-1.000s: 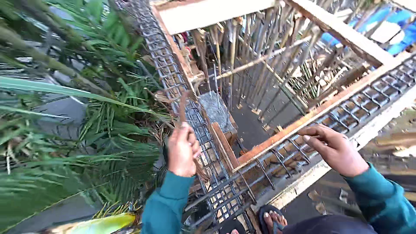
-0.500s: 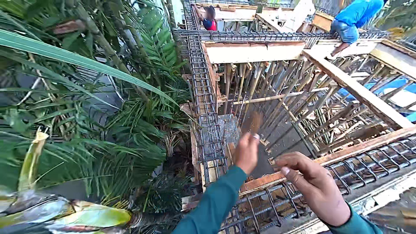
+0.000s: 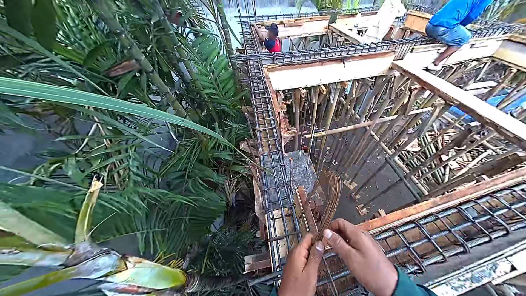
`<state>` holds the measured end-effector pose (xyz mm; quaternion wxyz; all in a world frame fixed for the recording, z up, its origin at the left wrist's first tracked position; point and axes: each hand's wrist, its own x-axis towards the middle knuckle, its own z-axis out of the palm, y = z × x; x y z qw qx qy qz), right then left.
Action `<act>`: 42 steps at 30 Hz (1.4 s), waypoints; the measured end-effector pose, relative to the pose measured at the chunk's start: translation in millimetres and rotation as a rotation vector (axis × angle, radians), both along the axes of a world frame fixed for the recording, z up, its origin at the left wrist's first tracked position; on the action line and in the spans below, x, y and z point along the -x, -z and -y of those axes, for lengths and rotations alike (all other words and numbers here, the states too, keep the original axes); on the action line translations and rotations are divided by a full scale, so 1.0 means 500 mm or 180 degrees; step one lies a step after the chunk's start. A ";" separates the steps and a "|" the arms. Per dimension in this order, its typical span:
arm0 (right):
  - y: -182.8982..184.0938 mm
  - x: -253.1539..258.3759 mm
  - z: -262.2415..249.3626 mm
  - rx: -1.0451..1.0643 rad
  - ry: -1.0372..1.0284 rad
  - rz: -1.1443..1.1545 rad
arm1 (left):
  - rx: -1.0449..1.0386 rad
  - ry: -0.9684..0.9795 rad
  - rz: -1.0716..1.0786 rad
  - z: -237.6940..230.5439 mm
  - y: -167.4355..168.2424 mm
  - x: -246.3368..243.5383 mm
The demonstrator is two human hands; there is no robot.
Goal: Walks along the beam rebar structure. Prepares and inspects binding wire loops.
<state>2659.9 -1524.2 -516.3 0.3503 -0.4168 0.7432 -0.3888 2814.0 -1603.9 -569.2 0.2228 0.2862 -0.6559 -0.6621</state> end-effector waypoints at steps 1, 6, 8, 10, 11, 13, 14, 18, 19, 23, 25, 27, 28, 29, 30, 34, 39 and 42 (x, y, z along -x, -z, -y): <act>0.003 -0.001 0.005 -0.0080 0.0000 -0.0010 | 0.0012 0.0067 0.0048 0.000 0.005 -0.003; 0.022 0.007 0.031 -0.0291 0.0097 0.0613 | -0.0118 0.0256 0.0202 0.006 0.012 -0.023; 0.034 0.011 0.043 -0.0241 0.0103 0.0932 | -0.0221 0.0209 0.0229 0.013 0.021 -0.026; 0.048 0.011 0.055 -0.0182 0.0079 0.1177 | -0.0318 0.0135 0.0281 0.023 0.029 -0.028; 0.054 0.010 0.061 -0.0161 0.0061 0.1199 | -0.0376 0.0082 0.0303 0.027 0.031 -0.029; 0.065 0.006 0.069 -0.0141 0.0000 0.1120 | -0.0450 0.0012 0.0274 0.033 0.030 -0.031; 0.068 0.004 0.072 -0.0153 -0.0032 0.1077 | -0.0458 -0.0024 0.0252 0.035 0.031 -0.031; 0.074 -0.006 0.082 -0.0170 -0.0085 0.1029 | -0.0486 -0.0192 0.0264 0.045 0.034 -0.036; 0.073 -0.010 0.084 -0.0147 -0.0057 0.1058 | -0.0490 -0.0243 0.0252 0.049 0.035 -0.038; 0.071 -0.015 0.091 -0.0009 0.0099 0.1165 | -0.0452 -0.0289 0.0212 0.057 0.042 -0.041; 0.076 -0.011 0.092 -0.0011 0.0098 0.1051 | -0.0483 -0.0240 0.0222 0.056 0.044 -0.039; 0.082 -0.005 0.090 -0.0034 0.0094 0.0883 | -0.0548 -0.0201 0.0162 0.057 0.046 -0.033; 0.083 -0.002 0.089 -0.0053 0.0076 0.0815 | -0.0567 -0.0212 0.0133 0.058 0.050 -0.029; 0.084 0.002 0.088 -0.0071 0.0058 0.0769 | -0.0568 -0.0247 0.0113 0.060 0.054 -0.025; 0.086 0.006 0.087 -0.0084 0.0044 0.0751 | -0.0573 -0.0291 0.0098 0.062 0.058 -0.021; 0.094 0.020 0.087 -0.0068 0.0042 0.0876 | -0.0702 -0.0414 0.0056 0.075 0.065 -0.012; 0.094 0.019 0.099 -0.0076 0.0089 0.0987 | -0.0759 -0.0524 0.0172 0.087 0.075 -0.008; 0.101 0.020 0.107 -0.0103 0.0009 0.0758 | -0.0790 -0.0589 0.0206 0.094 0.073 -0.009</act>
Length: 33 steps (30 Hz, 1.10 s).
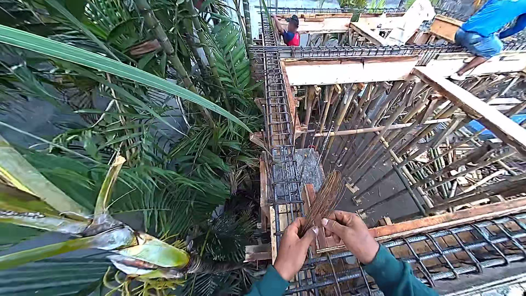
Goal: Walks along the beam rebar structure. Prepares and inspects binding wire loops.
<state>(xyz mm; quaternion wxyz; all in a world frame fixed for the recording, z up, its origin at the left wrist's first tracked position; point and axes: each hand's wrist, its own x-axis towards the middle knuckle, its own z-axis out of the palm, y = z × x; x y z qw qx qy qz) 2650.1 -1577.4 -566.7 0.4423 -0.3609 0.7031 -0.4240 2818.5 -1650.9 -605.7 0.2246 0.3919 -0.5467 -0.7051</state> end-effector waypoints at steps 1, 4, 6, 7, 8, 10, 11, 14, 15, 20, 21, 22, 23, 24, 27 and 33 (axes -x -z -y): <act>0.001 -0.001 0.003 0.0003 -0.0012 -0.0024 | 0.0001 -0.0036 0.0000 0.003 -0.002 -0.001; 0.002 -0.008 0.010 0.0054 0.0028 -0.0046 | 0.0011 -0.0127 -0.0026 0.009 -0.008 -0.005; 0.005 -0.010 0.013 0.0100 0.0037 -0.0072 | 0.0004 -0.0158 -0.0057 0.011 -0.010 -0.008; 0.006 -0.011 0.015 0.0129 0.0032 -0.0079 | 0.0009 -0.0161 -0.0078 0.012 -0.009 -0.010; 0.007 -0.012 0.016 0.0165 0.0039 -0.0076 | 0.0012 -0.0165 -0.0099 0.012 -0.009 -0.011; 0.006 -0.015 0.016 0.0195 0.0087 -0.0034 | 0.0007 -0.0199 -0.0103 0.011 -0.006 -0.012; 0.004 -0.016 0.016 0.0200 0.0117 -0.0006 | 0.0013 -0.0223 -0.0111 0.010 -0.004 -0.012; -0.006 -0.016 0.016 0.0144 0.0203 0.0071 | -0.0007 -0.0314 -0.0180 0.011 -0.002 -0.014; -0.007 -0.016 0.016 0.0097 0.0228 0.0086 | -0.0031 -0.0323 -0.0197 0.012 -0.003 -0.016; -0.006 -0.016 0.019 0.0023 0.0271 0.0193 | -0.0144 -0.0300 -0.0227 0.010 -0.005 -0.017; -0.006 -0.018 0.021 0.0029 0.0275 0.0207 | -0.0164 -0.0264 -0.0227 0.009 -0.004 -0.016; -0.006 -0.019 0.022 0.0034 0.0272 0.0222 | -0.0178 -0.0228 -0.0234 0.007 -0.004 -0.015; -0.005 -0.021 0.024 0.0049 0.0267 0.0233 | -0.0193 -0.0194 -0.0253 0.005 -0.003 -0.015; -0.003 -0.022 0.025 0.0068 0.0262 0.0247 | -0.0209 -0.0167 -0.0261 0.004 -0.003 -0.014; -0.002 -0.026 0.027 0.0115 0.0260 0.0241 | -0.0229 -0.0125 -0.0305 0.006 -0.003 -0.016; -0.001 -0.027 0.025 0.0239 0.0206 0.0330 | -0.0148 -0.0095 -0.0228 0.010 -0.005 -0.016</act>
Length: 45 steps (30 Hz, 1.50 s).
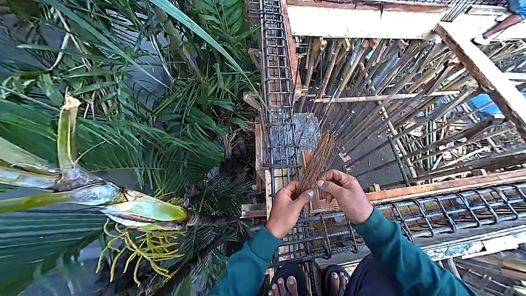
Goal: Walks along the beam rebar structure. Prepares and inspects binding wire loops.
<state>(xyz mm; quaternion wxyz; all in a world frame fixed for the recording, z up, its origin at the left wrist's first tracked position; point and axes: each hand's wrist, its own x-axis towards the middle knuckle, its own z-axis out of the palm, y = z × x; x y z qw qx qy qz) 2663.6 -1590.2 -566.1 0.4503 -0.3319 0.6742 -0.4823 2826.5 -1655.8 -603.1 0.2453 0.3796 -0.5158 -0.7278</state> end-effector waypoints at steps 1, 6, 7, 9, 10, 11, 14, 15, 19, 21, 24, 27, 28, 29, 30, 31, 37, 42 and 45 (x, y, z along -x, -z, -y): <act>0.000 0.000 0.000 0.0000 0.0015 0.0046 | -0.0017 -0.0019 -0.0002 0.001 0.000 0.001; 0.004 0.004 0.000 0.0037 0.0058 0.0340 | -0.0134 0.0033 0.0010 0.005 -0.004 0.006; 0.005 0.005 0.002 0.0034 0.0047 0.0377 | -0.0089 0.0009 0.0024 0.006 -0.003 0.006; 0.005 -0.005 0.011 -0.0021 -0.0049 0.0360 | 0.0120 -0.0028 0.0161 0.010 -0.002 -0.009; 0.005 -0.013 0.014 -0.0012 -0.0127 0.0322 | 0.0263 0.0027 0.0238 0.012 -0.003 -0.019; 0.005 -0.021 0.014 0.0048 -0.0194 0.0240 | 0.0410 0.0114 0.0274 0.010 -0.004 -0.025; 0.001 -0.031 0.020 0.0225 -0.0261 -0.0102 | 0.0715 0.0288 0.0112 0.000 0.017 -0.033; -0.003 -0.028 0.027 0.0199 -0.0313 -0.0195 | 0.0689 0.0280 0.0070 0.001 0.022 -0.031; -0.020 -0.019 0.035 0.0045 -0.0575 -0.0355 | 0.0360 0.0196 -0.0134 0.006 0.025 -0.029; -0.029 -0.017 0.031 0.0016 -0.0589 -0.0351 | 0.0184 0.0190 -0.0319 0.006 0.025 -0.025; -0.034 -0.014 0.025 -0.0104 -0.0608 -0.0311 | 0.0067 0.0211 -0.0400 0.007 0.028 -0.021; -0.033 -0.009 0.020 -0.0217 -0.0628 -0.0358 | 0.0063 0.0087 -0.0347 -0.001 0.028 -0.015; -0.033 -0.009 0.020 -0.0241 -0.0634 -0.0370 | 0.0057 0.0045 -0.0329 -0.003 0.028 -0.014; -0.033 -0.009 0.020 -0.0249 -0.0637 -0.0393 | 0.0043 0.0013 -0.0335 -0.004 0.028 -0.015; -0.032 -0.010 0.021 -0.0249 -0.0650 -0.0426 | 0.0017 -0.0010 -0.0348 -0.004 0.028 -0.016; -0.032 -0.011 0.021 -0.0247 -0.0672 -0.0472 | -0.0012 -0.0028 -0.0347 -0.004 0.028 -0.017; -0.034 -0.022 0.027 -0.0346 -0.0915 -0.0687 | -0.0130 -0.0121 -0.0392 -0.001 0.030 -0.029; -0.044 -0.028 0.025 -0.0359 -0.1019 -0.0689 | -0.0358 -0.0208 -0.0486 -0.001 0.029 -0.036; -0.048 -0.027 0.020 -0.0312 -0.0948 -0.0780 | -0.0510 -0.0228 -0.0532 0.011 0.025 -0.042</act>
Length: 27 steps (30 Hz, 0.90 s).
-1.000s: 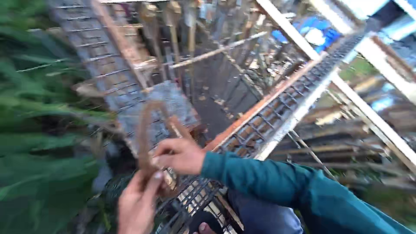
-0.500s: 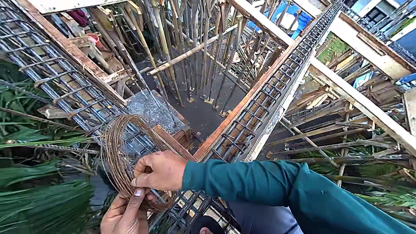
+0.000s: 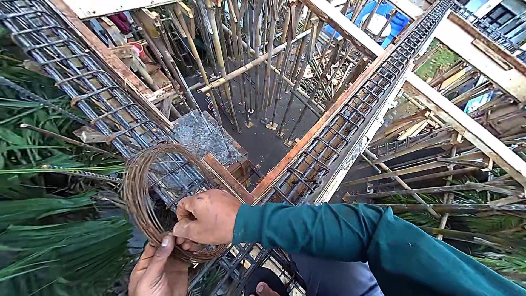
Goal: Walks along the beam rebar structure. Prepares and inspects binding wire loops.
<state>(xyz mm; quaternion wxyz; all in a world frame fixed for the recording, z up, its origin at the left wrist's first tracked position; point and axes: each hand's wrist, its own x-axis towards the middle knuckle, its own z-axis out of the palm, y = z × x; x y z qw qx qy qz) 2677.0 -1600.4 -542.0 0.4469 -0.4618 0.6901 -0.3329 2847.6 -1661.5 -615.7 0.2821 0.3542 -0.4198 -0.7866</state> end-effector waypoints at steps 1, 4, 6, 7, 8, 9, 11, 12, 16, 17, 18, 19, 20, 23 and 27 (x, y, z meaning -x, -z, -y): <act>0.002 0.001 -0.001 0.0050 0.0067 0.0008 | -0.0009 0.0044 0.0002 0.004 0.000 -0.004; 0.009 0.009 0.001 0.0113 0.0195 0.0138 | 0.0002 0.0195 0.0017 -0.001 0.004 -0.007; 0.012 0.012 0.002 0.0119 0.0187 0.0189 | 0.0055 0.0253 0.0064 -0.013 0.005 -0.002; 0.012 0.014 0.001 0.0128 0.0172 0.0185 | 0.0078 0.0278 0.0090 -0.018 0.004 0.001; 0.013 0.016 0.000 0.0145 0.0166 0.0194 | 0.0089 0.0299 0.0102 -0.021 0.003 0.003; 0.014 0.018 0.000 0.0164 0.0164 0.0219 | 0.0092 0.0303 0.0108 -0.022 0.002 0.004; 0.017 0.020 -0.001 0.0210 0.0196 0.0242 | 0.0095 0.0297 0.0082 -0.023 0.000 0.005; 0.017 0.021 -0.002 0.0209 0.0194 0.0239 | 0.0102 0.0295 0.0089 -0.024 -0.003 0.006; 0.017 0.020 -0.004 0.0198 0.0192 0.0262 | 0.0205 0.0303 0.0114 -0.029 -0.005 0.005; 0.017 0.019 -0.004 0.0176 0.0187 0.0270 | 0.0241 0.0292 0.0124 -0.030 -0.004 0.005; 0.015 0.018 -0.004 0.0144 0.0184 0.0282 | 0.0270 0.0275 0.0133 -0.031 -0.004 0.005; 0.014 0.017 -0.003 0.0118 0.0186 0.0270 | 0.0303 0.0256 0.0156 -0.031 -0.006 0.006; 0.013 0.015 -0.003 0.0096 0.0184 0.0248 | 0.0340 0.0234 0.0183 -0.032 -0.007 0.006; 0.009 0.011 -0.001 0.0035 0.0146 0.0201 | 0.0348 0.0166 0.0213 -0.030 -0.007 0.006; 0.004 0.003 -0.003 0.0045 0.0134 0.0217 | 0.0382 0.0155 0.0220 -0.020 -0.007 0.003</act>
